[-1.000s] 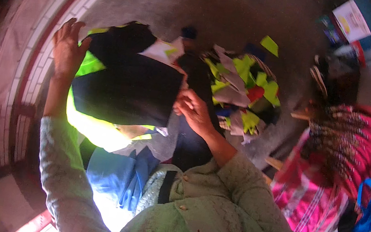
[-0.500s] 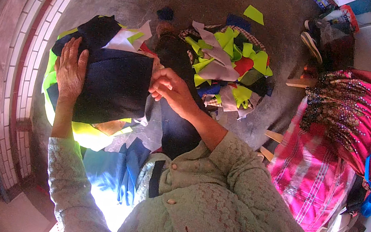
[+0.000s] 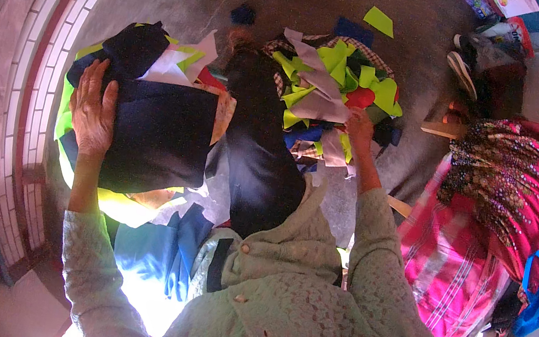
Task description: The person sits on the floor and arranges various colored fabric pieces on a large patterned base. They pick up individual pieces, fold or smooth them, and place them in layers on the base, creating a layered fabric stack.
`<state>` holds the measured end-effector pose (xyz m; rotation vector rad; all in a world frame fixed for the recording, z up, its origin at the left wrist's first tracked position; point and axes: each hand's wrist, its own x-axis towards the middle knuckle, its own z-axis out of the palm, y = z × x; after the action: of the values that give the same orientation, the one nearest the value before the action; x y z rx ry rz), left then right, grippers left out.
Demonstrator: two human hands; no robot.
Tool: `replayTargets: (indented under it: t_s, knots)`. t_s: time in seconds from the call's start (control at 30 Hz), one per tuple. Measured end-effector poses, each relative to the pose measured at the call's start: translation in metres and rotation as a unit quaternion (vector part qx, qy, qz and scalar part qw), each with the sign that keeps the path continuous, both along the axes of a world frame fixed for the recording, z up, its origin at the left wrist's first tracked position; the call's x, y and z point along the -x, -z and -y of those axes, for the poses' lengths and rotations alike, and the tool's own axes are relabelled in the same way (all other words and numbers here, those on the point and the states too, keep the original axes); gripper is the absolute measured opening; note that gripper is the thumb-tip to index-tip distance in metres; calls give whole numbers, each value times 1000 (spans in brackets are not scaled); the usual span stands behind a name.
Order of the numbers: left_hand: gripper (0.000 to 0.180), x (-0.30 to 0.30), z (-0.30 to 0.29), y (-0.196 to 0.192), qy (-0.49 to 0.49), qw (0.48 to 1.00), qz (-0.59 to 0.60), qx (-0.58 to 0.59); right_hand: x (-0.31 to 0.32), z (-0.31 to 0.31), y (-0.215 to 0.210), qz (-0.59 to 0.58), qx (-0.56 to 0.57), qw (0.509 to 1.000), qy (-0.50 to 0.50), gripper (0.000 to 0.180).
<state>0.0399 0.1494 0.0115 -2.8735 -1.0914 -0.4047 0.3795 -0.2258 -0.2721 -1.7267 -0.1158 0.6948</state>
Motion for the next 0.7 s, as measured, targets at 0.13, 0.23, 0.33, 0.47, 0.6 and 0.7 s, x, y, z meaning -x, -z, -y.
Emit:
replayTargets:
  t_s: [0.13,0.23,0.33,0.47,0.6,0.7]
  knots:
    - [47,-2,4,-4,-15,1000,3,17,-30,28,84,119,64,991,-4,42]
    - [48,-12,-3,-2,-5,1000,-5,21,-34,41,137,269,158,949,-48,49]
    - [50,1,9,-4,-31,999,-9,11,-29,-2,97,170,169,965,-103,49]
    - [50,-11,7,-10,-24,999,-7,23,-36,16,131,291,239,914,-148,40]
    - [45,-8,7,-9,-9,1000,-18,0,-26,16,123,258,253,927,-98,30]
    - [45,-5,7,-5,-12,1000,-7,-6,-16,11,85,285,252,920,-99,27]
